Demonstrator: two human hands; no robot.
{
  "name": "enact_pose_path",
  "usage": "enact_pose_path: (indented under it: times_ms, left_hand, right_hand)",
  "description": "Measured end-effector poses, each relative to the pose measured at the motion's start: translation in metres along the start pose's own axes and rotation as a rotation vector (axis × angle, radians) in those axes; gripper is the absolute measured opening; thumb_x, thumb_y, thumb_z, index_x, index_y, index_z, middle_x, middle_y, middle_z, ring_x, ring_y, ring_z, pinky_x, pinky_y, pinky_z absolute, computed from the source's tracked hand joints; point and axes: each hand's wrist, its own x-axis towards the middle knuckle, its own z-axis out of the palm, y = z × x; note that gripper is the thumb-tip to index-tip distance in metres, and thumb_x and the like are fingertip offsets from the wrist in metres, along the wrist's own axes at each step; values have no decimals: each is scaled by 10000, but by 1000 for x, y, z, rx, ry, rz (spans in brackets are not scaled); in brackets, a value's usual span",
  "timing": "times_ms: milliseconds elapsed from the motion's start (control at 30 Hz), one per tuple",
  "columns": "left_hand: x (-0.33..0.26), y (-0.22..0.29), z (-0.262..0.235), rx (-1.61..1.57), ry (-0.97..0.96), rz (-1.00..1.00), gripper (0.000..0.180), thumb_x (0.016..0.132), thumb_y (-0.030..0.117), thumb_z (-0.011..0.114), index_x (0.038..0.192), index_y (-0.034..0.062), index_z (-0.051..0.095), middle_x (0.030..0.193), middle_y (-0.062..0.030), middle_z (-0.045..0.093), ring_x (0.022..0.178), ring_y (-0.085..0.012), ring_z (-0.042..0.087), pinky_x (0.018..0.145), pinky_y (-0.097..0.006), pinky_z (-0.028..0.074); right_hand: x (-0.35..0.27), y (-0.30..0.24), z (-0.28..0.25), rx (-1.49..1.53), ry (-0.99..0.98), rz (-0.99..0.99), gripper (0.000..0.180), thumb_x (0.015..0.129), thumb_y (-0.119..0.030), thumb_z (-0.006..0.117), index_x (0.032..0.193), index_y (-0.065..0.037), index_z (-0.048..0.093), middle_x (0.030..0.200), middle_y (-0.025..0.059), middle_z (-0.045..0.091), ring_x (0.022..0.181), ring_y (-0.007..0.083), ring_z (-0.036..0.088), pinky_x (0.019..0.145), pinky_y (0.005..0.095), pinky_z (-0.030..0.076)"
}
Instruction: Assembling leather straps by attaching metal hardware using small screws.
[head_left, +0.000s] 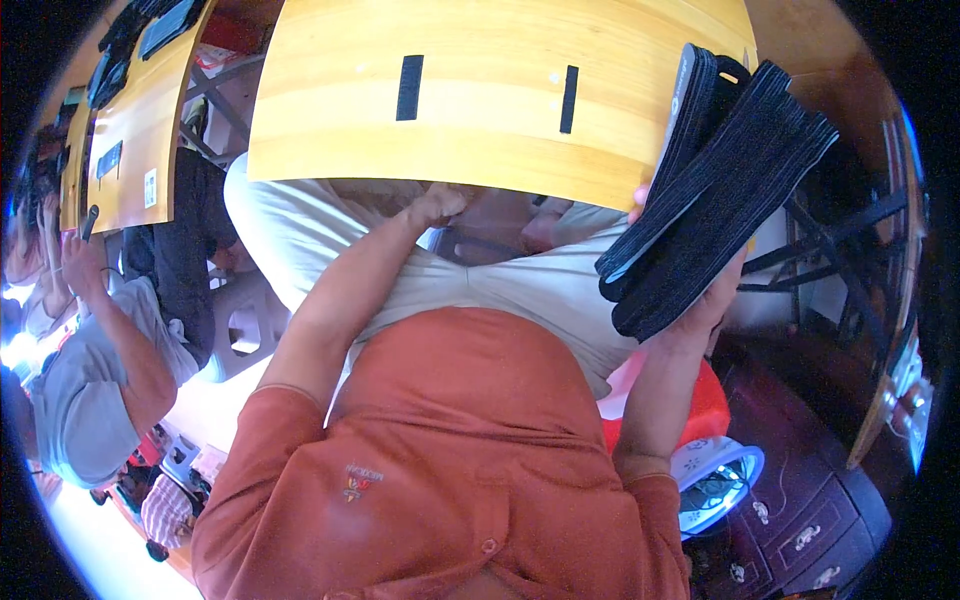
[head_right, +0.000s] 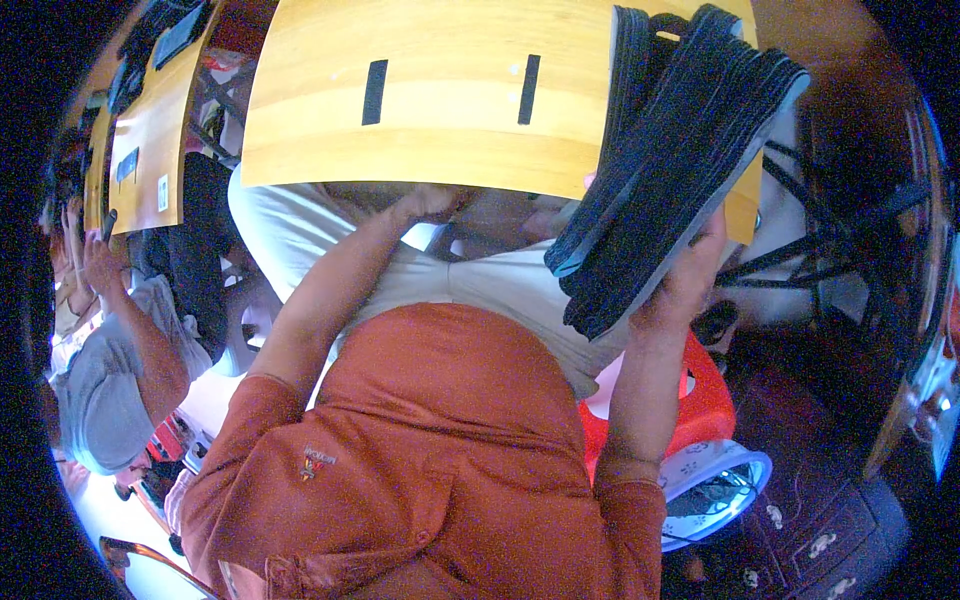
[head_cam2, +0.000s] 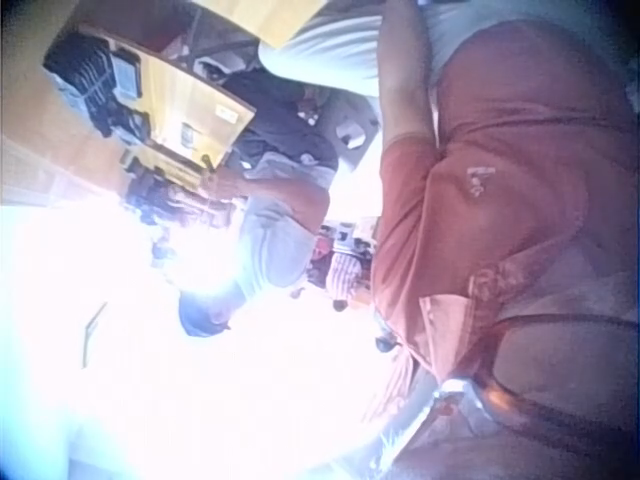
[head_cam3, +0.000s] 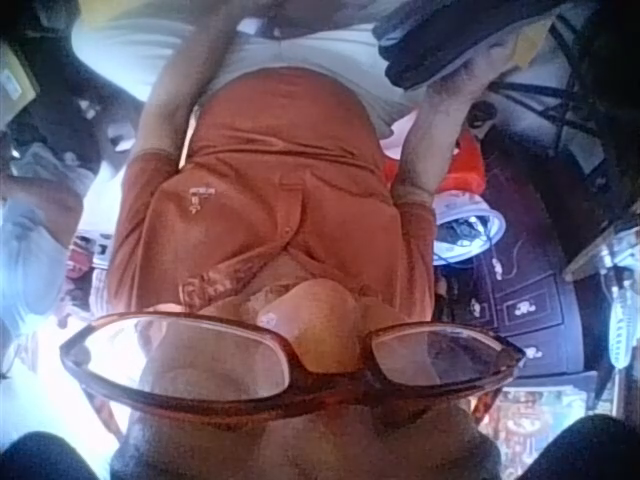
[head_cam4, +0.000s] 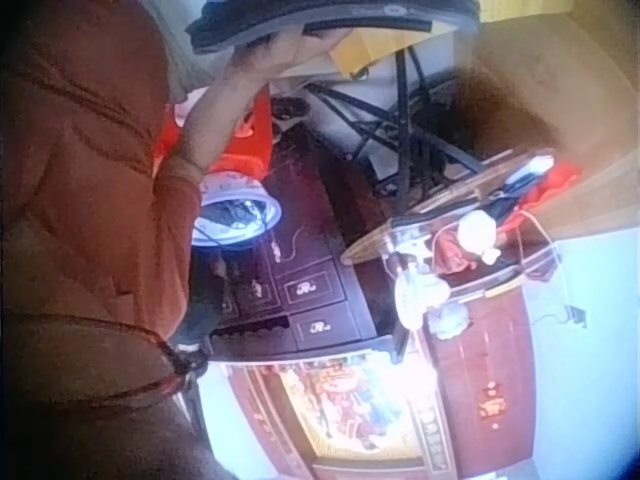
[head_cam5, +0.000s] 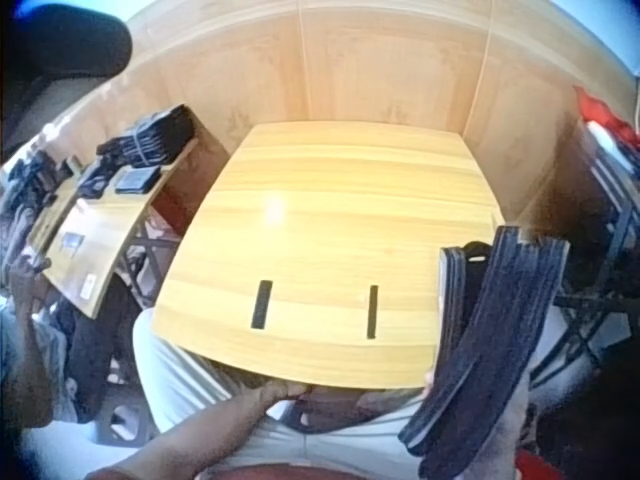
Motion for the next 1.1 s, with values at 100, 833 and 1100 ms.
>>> enact_pose_path:
  times_ms: [100,833,1100]
  left_hand:
    - [44,-74,-41,396,201,-48,377,982,341,490,1116,20,635,1015,-197,677,896,-263,643,821,-362,510]
    - [14,-404,-199,-2870,478,-918,799,791,231,810,1421,1,375,1330,-159,487,1189,-232,545,963,-377,496]
    - [14,-424,-213,-2538,559,-1314,527,809,172,787,1245,-13,558,1181,-146,576,994,-185,639,797,-315,568]
  right_hand:
    - [-11,4,-29,-47,59,-54,705,941,-544,472,1325,47,439,1077,290,624,887,333,663,769,385,573]
    - [-26,-4,29,-416,-47,-160,583,777,-152,783,1267,-3,504,1117,58,628,959,162,623,883,310,488]
    - [-38,-12,64,-312,43,-383,510,822,-77,718,1263,29,485,1141,90,603,983,150,608,887,293,484]
